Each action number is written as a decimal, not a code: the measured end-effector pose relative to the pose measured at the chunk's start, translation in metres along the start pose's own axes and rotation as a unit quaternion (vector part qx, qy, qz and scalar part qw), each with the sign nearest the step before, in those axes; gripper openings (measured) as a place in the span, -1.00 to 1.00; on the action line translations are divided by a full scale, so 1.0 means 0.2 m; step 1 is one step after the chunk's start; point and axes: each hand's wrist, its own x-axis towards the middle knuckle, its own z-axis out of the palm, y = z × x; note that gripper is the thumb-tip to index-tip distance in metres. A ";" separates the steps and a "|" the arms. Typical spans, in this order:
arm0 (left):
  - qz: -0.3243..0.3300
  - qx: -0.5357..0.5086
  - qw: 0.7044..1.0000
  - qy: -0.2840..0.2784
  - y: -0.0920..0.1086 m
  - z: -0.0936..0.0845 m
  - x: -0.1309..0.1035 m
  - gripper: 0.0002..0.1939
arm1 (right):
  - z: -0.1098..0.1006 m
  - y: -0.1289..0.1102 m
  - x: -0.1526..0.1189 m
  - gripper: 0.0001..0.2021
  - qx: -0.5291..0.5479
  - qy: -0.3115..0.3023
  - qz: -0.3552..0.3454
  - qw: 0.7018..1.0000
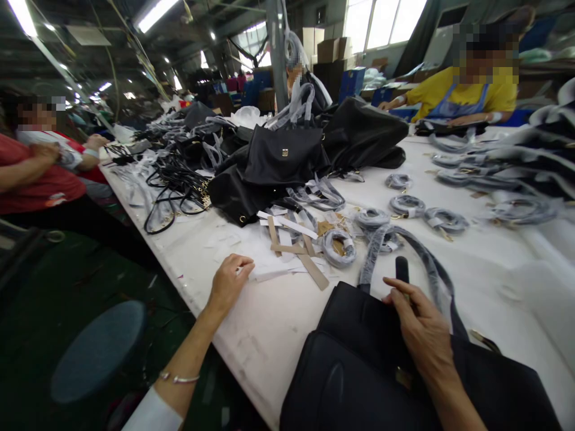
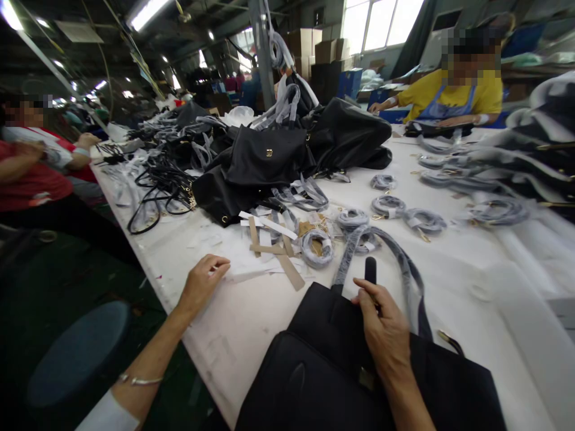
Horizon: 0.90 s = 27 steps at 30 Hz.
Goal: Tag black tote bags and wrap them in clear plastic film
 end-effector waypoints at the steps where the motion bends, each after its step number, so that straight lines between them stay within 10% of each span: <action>1: 0.030 0.010 0.999 -0.020 0.03 0.03 0.00 -0.85 | 0.01 0.00 0.00 -0.63 0.001 0.002 -0.002 1.000; 10: 0.095 0.113 0.985 -0.091 0.18 0.14 0.02 -0.96 | 0.02 -0.05 0.00 -0.29 0.112 0.028 0.046 0.992; 18: 0.048 0.023 0.992 -0.110 0.22 0.14 0.00 -0.78 | -0.01 -0.06 0.02 -0.49 0.073 0.012 0.088 0.993; 27: -0.215 0.118 0.969 0.027 -0.24 -0.11 0.23 -0.78 | -0.01 -0.01 0.03 -0.49 -0.006 -0.014 0.118 0.993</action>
